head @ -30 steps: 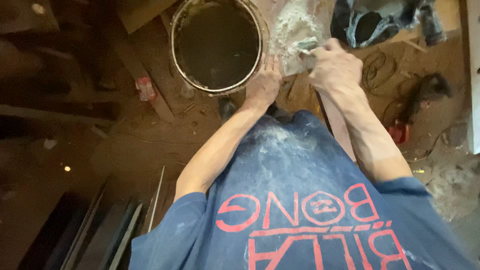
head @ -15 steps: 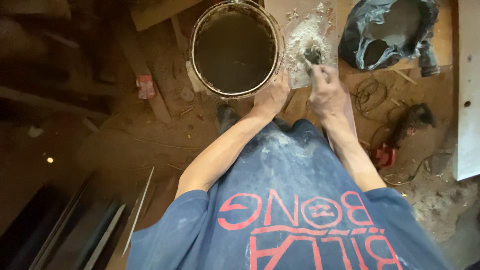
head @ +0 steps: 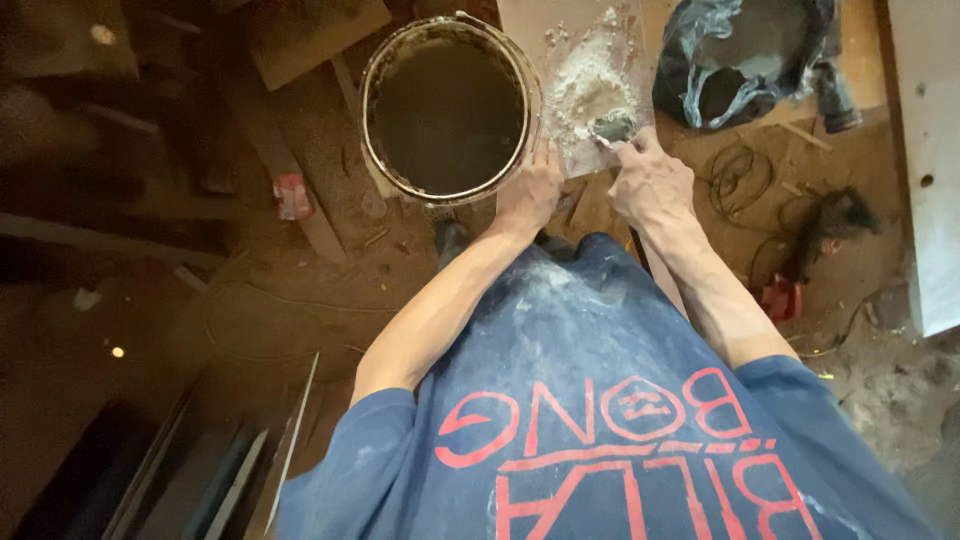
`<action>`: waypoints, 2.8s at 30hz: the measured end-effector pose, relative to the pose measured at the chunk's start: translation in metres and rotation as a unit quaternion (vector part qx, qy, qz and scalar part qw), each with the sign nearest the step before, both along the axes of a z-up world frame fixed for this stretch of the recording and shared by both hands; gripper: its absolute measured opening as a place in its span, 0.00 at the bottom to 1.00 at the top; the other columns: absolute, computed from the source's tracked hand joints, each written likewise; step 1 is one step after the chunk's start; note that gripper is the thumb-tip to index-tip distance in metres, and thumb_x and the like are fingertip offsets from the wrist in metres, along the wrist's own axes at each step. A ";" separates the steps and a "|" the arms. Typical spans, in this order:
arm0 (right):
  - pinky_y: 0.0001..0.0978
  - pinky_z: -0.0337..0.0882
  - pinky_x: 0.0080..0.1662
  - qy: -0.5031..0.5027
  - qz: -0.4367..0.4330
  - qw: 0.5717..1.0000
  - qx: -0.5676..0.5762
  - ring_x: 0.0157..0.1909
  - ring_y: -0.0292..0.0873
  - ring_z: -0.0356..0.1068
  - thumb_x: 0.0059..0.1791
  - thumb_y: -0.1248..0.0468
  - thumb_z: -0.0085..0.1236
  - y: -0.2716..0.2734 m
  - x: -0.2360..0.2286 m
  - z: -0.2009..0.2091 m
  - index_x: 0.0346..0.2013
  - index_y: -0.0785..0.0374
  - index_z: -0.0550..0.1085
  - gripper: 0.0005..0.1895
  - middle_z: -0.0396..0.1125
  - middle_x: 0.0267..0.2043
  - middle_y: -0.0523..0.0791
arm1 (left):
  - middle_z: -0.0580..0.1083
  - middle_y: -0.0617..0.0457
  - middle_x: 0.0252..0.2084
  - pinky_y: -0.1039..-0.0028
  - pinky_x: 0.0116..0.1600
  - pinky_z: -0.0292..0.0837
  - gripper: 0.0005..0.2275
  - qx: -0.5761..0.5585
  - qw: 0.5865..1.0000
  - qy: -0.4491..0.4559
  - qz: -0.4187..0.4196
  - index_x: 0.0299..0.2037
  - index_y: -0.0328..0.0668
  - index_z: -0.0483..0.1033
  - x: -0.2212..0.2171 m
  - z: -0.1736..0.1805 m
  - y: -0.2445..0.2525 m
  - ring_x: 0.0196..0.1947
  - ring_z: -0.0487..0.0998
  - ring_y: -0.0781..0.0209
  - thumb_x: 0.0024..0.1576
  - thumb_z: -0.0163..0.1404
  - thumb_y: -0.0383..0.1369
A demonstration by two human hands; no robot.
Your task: The person uses a putty knife to repeatedly scrape and mix a white paste-like substance on a flat board, occasionally dipping the tool into a bucket of dark liquid. The person continues to blend the mixture on the board for the duration of the clip.
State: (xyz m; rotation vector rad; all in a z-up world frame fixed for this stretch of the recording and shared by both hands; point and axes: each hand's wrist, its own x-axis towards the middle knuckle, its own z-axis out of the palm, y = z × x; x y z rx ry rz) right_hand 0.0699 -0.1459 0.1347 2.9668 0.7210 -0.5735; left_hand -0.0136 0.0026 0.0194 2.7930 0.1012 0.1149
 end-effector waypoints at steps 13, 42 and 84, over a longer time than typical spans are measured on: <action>0.28 0.75 0.38 0.318 -0.081 0.849 0.415 0.38 0.38 0.74 0.53 0.66 0.58 0.064 0.017 0.096 0.59 0.66 0.73 0.19 0.74 0.45 0.46 | 0.78 0.37 0.46 0.65 0.48 0.81 0.17 -0.025 0.996 -0.078 0.039 0.54 0.24 0.72 0.008 -0.033 -0.012 0.47 0.82 0.50 0.61 0.42 0.32; 0.38 0.75 0.48 0.054 0.016 0.950 0.307 0.47 0.46 0.76 0.53 0.66 0.61 -0.014 0.070 0.045 0.57 0.66 0.76 0.17 0.76 0.49 0.53 | 0.63 0.28 0.69 0.60 0.55 0.75 0.22 -0.078 0.993 0.088 -0.032 0.65 0.22 0.63 0.004 -0.017 0.002 0.66 0.67 0.33 0.59 0.39 0.23; 0.26 0.65 0.29 0.389 -0.146 0.821 0.393 0.28 0.35 0.66 0.49 0.64 0.62 0.089 0.042 0.083 0.50 0.65 0.81 0.16 0.73 0.34 0.47 | 0.66 0.26 0.63 0.66 0.60 0.79 0.19 -0.010 0.993 -0.113 -0.026 0.63 0.21 0.64 0.008 0.010 0.012 0.60 0.78 0.42 0.61 0.38 0.23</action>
